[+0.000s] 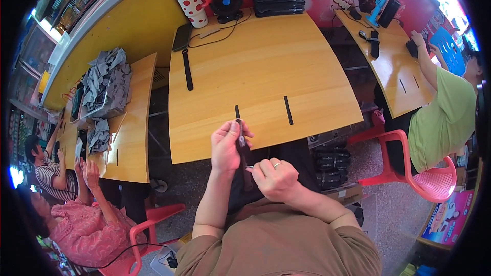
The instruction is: Assembling hardware components onto leather-like straps by hand.
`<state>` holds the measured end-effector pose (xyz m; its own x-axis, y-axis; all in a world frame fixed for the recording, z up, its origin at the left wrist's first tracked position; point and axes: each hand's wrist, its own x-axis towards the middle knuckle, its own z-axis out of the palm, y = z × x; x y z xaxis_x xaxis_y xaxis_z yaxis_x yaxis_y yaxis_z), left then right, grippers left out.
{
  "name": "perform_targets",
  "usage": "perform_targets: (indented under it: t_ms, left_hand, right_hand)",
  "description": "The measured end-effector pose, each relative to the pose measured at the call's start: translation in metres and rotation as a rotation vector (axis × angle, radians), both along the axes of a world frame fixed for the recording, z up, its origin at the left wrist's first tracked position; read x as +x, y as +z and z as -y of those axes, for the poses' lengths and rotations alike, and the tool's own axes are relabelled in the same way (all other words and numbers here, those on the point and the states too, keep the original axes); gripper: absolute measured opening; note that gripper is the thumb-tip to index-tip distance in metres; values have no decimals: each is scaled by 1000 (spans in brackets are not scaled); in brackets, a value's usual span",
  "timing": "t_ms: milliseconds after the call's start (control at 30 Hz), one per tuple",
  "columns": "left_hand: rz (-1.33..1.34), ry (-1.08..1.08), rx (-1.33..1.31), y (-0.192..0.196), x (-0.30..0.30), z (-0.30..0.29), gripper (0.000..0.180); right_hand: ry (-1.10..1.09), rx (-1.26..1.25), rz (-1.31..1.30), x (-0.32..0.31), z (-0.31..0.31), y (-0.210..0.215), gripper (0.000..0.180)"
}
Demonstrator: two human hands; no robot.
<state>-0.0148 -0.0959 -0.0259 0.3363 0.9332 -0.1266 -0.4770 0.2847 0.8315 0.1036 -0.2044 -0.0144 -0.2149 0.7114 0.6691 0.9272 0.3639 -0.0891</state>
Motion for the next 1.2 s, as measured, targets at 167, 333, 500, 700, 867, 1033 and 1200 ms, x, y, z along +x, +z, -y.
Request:
perform_targets:
  t_ms: [167,333,500,700,867,1033,1200]
  left_hand:
    - [18,-111,-36,0,-9,-10,25]
    - [-1,-180,-1,0,-4,4,23]
    - [18,-253,4,6,-6,12,19]
    - [-33,-237,81,17,-19,14,17]
    - [-26,-238,111,24,-23,17,17]
    - [46,-148,78,4,-28,4,20]
    - [269,328,-261,-23,-79,-73,33]
  right_hand:
    - [102,-159,-488,28,-10,13,28]
    - [141,-225,-696,50,-35,24,36]
    - [209,-261,-411,48,-49,24,31]
    - [270,-319,-229,33,-53,35,24]
    - [300,-316,-294,33,-54,38,22]
    - [485,-116,-97,17,-43,38,26]
    - [764,-87,-219,24,-9,61,36]
